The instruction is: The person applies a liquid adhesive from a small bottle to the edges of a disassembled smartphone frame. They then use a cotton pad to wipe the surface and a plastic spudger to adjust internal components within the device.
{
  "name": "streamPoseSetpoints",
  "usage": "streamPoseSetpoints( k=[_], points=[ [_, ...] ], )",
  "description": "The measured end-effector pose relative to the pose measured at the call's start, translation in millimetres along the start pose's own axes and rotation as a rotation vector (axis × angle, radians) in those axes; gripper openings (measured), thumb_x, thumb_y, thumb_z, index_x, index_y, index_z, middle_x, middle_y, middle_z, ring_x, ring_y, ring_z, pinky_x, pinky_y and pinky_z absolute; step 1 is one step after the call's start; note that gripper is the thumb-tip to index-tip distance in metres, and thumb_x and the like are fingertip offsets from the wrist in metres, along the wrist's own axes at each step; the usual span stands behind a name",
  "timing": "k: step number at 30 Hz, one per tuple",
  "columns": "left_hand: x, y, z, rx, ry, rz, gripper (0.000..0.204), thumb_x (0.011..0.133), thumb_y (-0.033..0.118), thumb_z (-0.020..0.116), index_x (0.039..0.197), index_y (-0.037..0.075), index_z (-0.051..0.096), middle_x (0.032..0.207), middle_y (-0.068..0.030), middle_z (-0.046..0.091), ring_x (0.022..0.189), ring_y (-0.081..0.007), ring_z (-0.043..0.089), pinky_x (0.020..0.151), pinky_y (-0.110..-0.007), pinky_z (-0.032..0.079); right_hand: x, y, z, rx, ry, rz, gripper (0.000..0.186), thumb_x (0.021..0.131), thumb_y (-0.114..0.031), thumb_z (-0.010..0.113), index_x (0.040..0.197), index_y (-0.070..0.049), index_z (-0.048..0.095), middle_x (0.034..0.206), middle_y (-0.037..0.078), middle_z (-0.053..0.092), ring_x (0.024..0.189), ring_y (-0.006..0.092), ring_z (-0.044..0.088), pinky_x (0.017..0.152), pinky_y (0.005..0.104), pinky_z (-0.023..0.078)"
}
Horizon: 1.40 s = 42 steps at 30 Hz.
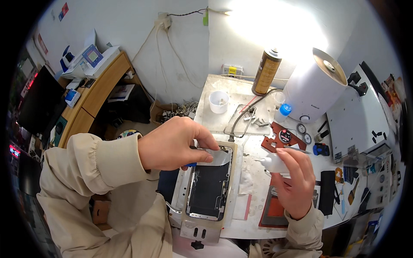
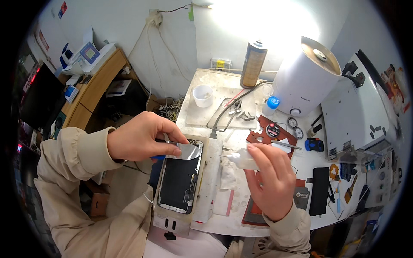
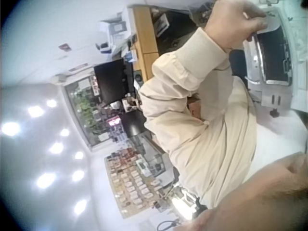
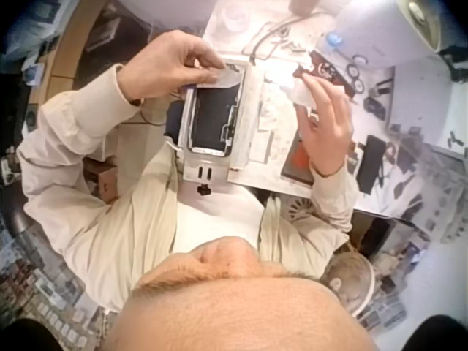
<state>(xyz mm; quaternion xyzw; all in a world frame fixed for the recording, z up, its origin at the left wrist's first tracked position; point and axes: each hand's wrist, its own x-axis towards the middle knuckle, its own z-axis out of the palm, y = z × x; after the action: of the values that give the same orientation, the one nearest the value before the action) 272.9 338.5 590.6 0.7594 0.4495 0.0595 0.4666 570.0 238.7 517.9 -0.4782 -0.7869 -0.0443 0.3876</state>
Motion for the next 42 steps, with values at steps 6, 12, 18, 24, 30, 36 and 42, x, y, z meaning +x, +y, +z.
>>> streamPoseSetpoints(
  k=[6, 12, 18, 24, 30, 36, 42],
  points=[
    [1.6, -21.1, 7.1, 0.128, 0.074, 0.257, 0.030, 0.094, 0.018, 0.081, 0.116, -0.002, 0.076, 0.098, -0.0153, 0.079, 0.084, -0.0182, 0.076, 0.076, -0.032, 0.060, 25.6, -10.6, 10.5, -0.162, -0.026, -0.167, 0.046, 0.074, 0.002, 0.077, 0.120, -0.006, 0.075, 0.114, 0.010, 0.070, 0.106, 0.0283, 0.070, 0.083, 0.0372, 0.061],
    [3.7, 0.5, 5.6, 0.180, 0.015, 0.055, 0.034, 0.092, 0.024, 0.082, 0.108, -0.005, 0.074, 0.089, -0.0159, 0.078, 0.079, -0.0241, 0.076, 0.072, -0.035, 0.060, 33.1, -12.6, 6.8, -0.304, -0.067, -0.282, 0.042, 0.078, -0.005, 0.077, 0.120, -0.010, 0.077, 0.116, 0.009, 0.070, 0.108, 0.0266, 0.069, 0.083, 0.0353, 0.060],
    [23.1, 13.0, -5.3, 0.350, -0.215, -0.009, 0.036, 0.093, 0.027, 0.081, 0.102, -0.007, 0.074, 0.085, -0.0166, 0.078, 0.073, -0.0246, 0.075, 0.069, -0.036, 0.059, 39.4, -12.4, 5.0, -0.353, -0.092, -0.321, 0.042, 0.080, -0.008, 0.076, 0.122, -0.011, 0.076, 0.118, 0.008, 0.069, 0.110, 0.0254, 0.069, 0.084, 0.0357, 0.059],
    [21.5, 16.1, 2.6, 0.223, -0.163, -0.067, 0.028, 0.096, 0.020, 0.076, 0.098, -0.008, 0.073, 0.083, -0.0173, 0.077, 0.069, -0.0250, 0.075, 0.068, -0.036, 0.060, 44.2, -14.1, 4.0, -0.387, -0.118, -0.358, 0.046, 0.079, -0.003, 0.075, 0.123, -0.013, 0.076, 0.120, 0.007, 0.070, 0.113, 0.0239, 0.069, 0.086, 0.0355, 0.058],
    [15.1, 17.1, 12.1, 0.279, -0.021, 0.011, 0.020, 0.097, 0.014, 0.074, 0.096, -0.006, 0.073, 0.083, -0.0179, 0.076, 0.070, -0.0258, 0.076, 0.068, -0.036, 0.059, 45.9, -16.1, 3.5, -0.394, -0.148, -0.366, 0.050, 0.077, 0.003, 0.073, 0.124, -0.013, 0.076, 0.120, 0.007, 0.069, 0.114, 0.0244, 0.068, 0.087, 0.0357, 0.058],
    [16.7, 5.8, 14.9, 0.228, 0.054, 0.108, 0.019, 0.093, 0.012, 0.079, 0.098, -0.006, 0.074, 0.085, -0.0192, 0.077, 0.078, -0.0259, 0.077, 0.072, -0.035, 0.060, 38.0, -7.3, 4.9, -0.171, -0.068, -0.155, 0.052, 0.072, 0.007, 0.074, 0.123, -0.005, 0.074, 0.119, 0.010, 0.069, 0.111, 0.0311, 0.068, 0.091, 0.0403, 0.059],
    [19.9, 5.7, 10.7, 0.139, 0.026, 0.109, 0.018, 0.093, 0.010, 0.080, 0.098, -0.006, 0.074, 0.085, -0.0184, 0.077, 0.074, -0.0231, 0.076, 0.068, -0.034, 0.059, 20.2, 4.7, -1.6, -0.162, -0.029, -0.033, 0.053, 0.073, 0.010, 0.073, 0.125, -0.003, 0.072, 0.121, 0.013, 0.070, 0.110, 0.0333, 0.068, 0.093, 0.0433, 0.059]
  ],
)
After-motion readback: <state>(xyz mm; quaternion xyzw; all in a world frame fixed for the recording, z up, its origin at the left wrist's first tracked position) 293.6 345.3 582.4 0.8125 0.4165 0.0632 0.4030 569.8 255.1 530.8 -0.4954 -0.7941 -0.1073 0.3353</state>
